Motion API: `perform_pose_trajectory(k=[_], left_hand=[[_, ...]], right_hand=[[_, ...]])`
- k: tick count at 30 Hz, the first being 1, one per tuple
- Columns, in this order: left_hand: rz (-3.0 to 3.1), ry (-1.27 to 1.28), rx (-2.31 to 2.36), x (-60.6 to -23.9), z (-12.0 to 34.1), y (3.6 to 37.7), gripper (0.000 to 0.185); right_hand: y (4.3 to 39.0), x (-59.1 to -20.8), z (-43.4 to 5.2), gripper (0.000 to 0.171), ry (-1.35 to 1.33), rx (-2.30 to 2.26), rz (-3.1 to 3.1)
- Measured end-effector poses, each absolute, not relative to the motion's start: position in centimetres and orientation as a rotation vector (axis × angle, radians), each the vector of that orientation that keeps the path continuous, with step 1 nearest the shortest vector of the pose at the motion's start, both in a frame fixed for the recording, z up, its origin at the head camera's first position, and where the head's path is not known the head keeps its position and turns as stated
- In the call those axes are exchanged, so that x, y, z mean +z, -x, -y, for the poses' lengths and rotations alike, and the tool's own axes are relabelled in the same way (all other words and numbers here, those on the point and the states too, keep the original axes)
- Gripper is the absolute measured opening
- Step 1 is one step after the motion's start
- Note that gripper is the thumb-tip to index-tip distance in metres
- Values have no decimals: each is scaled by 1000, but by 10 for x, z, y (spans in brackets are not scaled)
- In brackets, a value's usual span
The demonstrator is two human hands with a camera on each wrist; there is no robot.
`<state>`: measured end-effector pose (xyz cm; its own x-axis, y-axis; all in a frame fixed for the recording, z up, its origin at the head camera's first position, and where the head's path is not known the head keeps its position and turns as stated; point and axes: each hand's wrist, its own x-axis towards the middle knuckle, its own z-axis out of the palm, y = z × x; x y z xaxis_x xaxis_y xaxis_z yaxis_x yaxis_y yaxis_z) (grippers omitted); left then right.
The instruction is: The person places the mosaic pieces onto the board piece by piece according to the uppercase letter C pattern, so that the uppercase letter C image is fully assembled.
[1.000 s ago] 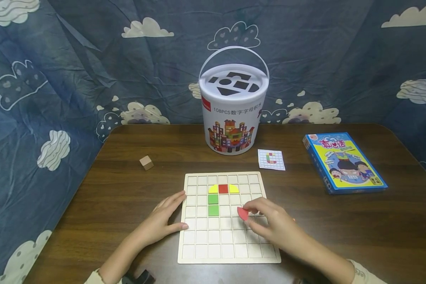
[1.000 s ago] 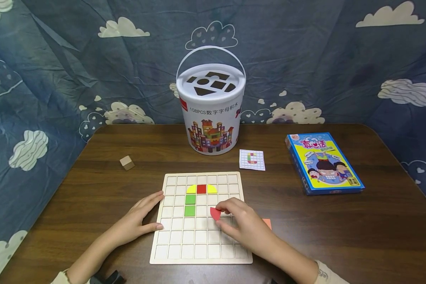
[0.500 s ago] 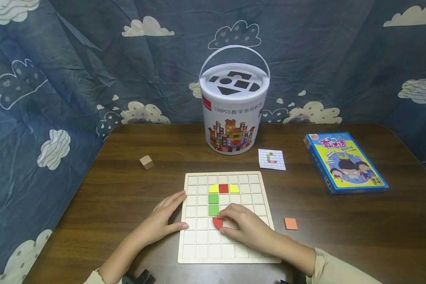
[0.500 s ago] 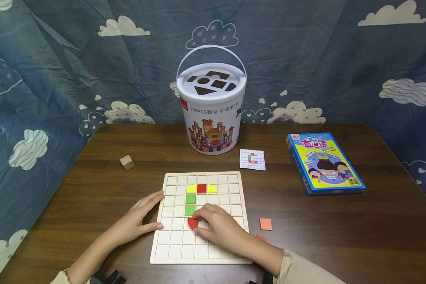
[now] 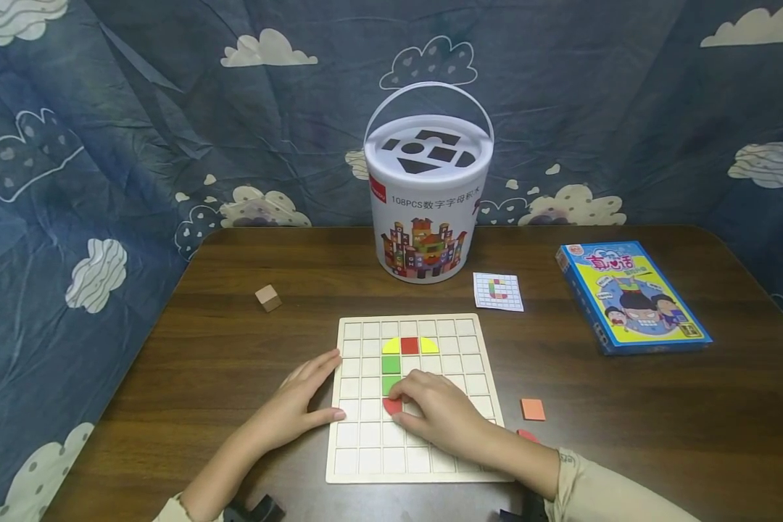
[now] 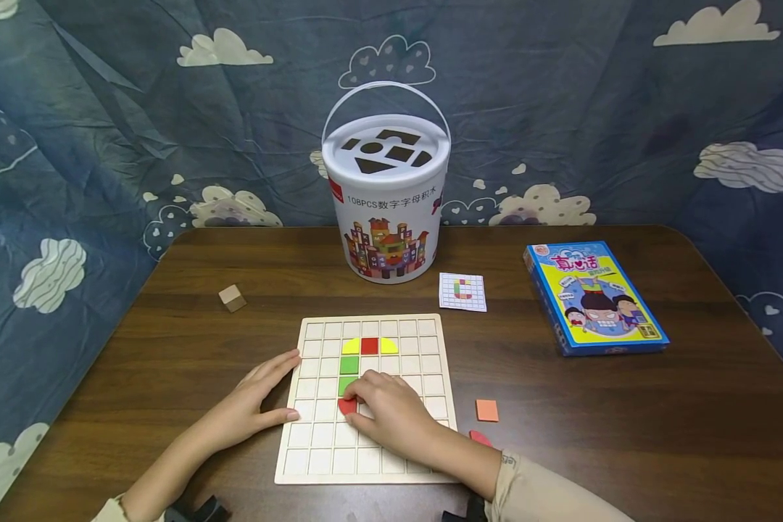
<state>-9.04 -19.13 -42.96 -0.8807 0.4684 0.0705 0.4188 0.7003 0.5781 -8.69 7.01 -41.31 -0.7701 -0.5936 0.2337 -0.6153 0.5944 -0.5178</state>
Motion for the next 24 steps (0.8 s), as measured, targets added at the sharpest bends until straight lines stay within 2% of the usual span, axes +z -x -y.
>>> perform_pose_trajectory(k=[5, 12, 19, 24], left_hand=[[-2823, -742, 928, -430, 191, 90, 78], [-2820, -729, 933, -431, 192, 89, 78], [-2827, -746, 930, -432, 192, 89, 77], [-2831, -743, 918, -430, 192, 90, 77]], right_hand=[[87, -411, -70, 15, -1046, 887, 2794], [86, -400, -80, 32, -1141, 945, 2943], [81, -380, -111, 43, -1223, 1016, 2859], [78, -370, -143, 50, -1119, 1035, 2820]])
